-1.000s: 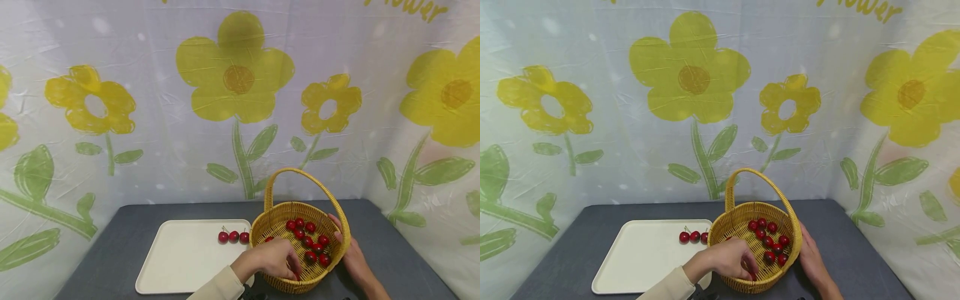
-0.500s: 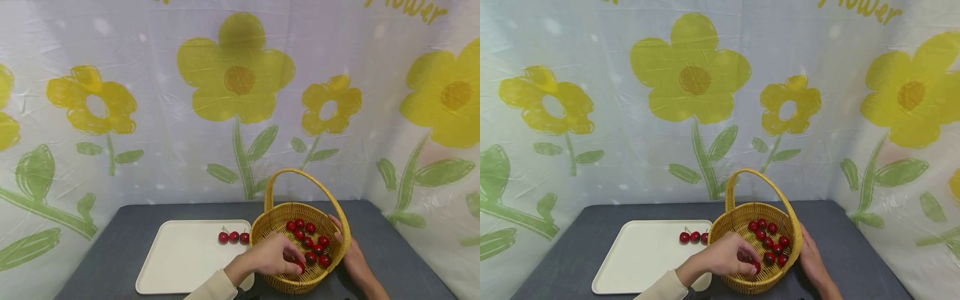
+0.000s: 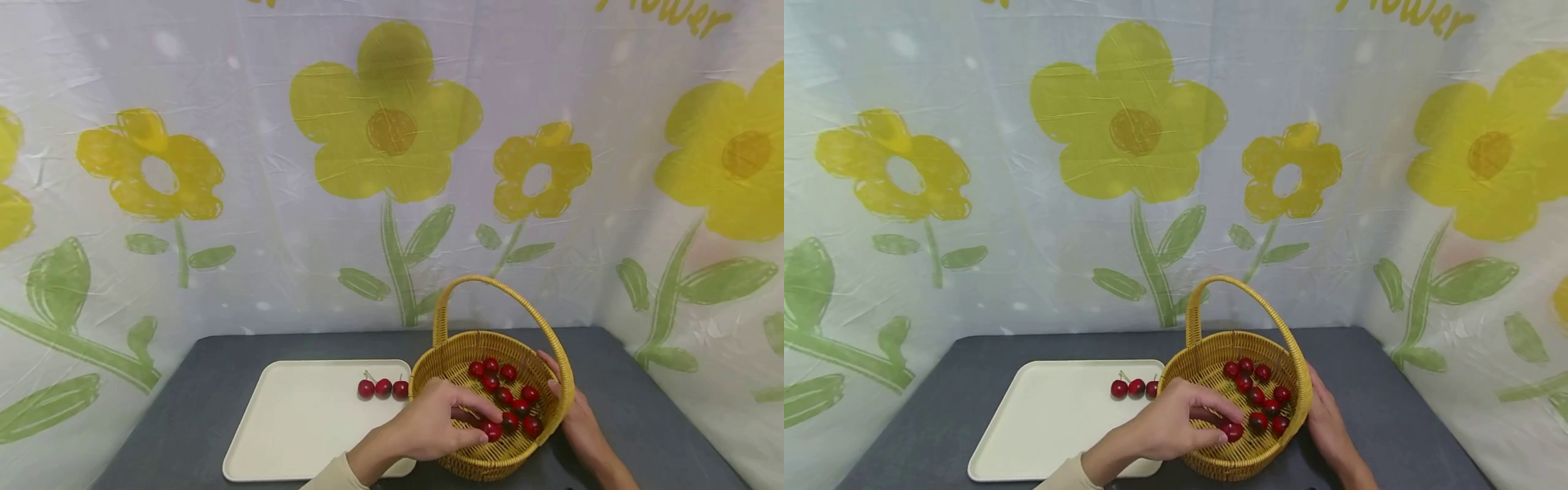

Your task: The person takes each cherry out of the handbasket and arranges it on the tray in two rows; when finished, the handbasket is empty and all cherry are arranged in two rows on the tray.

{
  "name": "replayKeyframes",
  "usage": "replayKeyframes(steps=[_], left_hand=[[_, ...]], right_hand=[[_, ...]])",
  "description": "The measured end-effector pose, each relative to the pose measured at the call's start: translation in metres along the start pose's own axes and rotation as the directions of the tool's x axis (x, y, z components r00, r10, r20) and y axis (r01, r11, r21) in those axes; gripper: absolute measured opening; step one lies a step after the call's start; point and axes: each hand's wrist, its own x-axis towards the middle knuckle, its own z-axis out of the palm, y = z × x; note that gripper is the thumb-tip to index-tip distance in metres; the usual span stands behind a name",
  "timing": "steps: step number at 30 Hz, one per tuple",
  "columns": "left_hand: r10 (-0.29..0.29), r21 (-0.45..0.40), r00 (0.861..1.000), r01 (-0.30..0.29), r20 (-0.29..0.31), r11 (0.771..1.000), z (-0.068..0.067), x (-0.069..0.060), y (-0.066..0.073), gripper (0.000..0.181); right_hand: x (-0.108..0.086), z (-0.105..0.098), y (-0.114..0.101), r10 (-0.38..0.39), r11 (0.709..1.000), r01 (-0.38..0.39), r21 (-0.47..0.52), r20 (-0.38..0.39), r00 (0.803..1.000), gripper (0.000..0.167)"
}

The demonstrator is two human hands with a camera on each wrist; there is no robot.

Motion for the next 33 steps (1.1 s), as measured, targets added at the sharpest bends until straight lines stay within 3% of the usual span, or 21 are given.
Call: replayKeyframes(steps=[5,14,21,33], left_hand=[[0.015,-0.133,1.000,-0.017,-0.017,0.991,-0.003,-0.012,0.004,0.028],[-0.021,-0.258,0.999,0.008,-0.047,0.966,-0.016,-0.038,0.009,0.030],[-0.036,-0.230,0.992,0.007,-0.121,0.973,-0.036,-0.065,0.004,0.028],[-0.047,-0.164,0.958,-0.001,-0.284,0.986,-0.082,-0.123,-0.010,0.028]], right_hand=[[-0.001,0.000,0.000,-0.016,1.000,0.016,-0.001,-0.003,1.000,0.058],[-0.001,0.000,0.000,-0.012,1.000,0.012,-0.009,0.001,1.000,0.057],[0.000,0.001,0.001,-0.015,1.000,0.015,-0.005,0.002,1.000,0.057],[-0.001,0.001,0.001,-0.033,0.999,0.033,-0.003,0.004,0.999,0.057]])
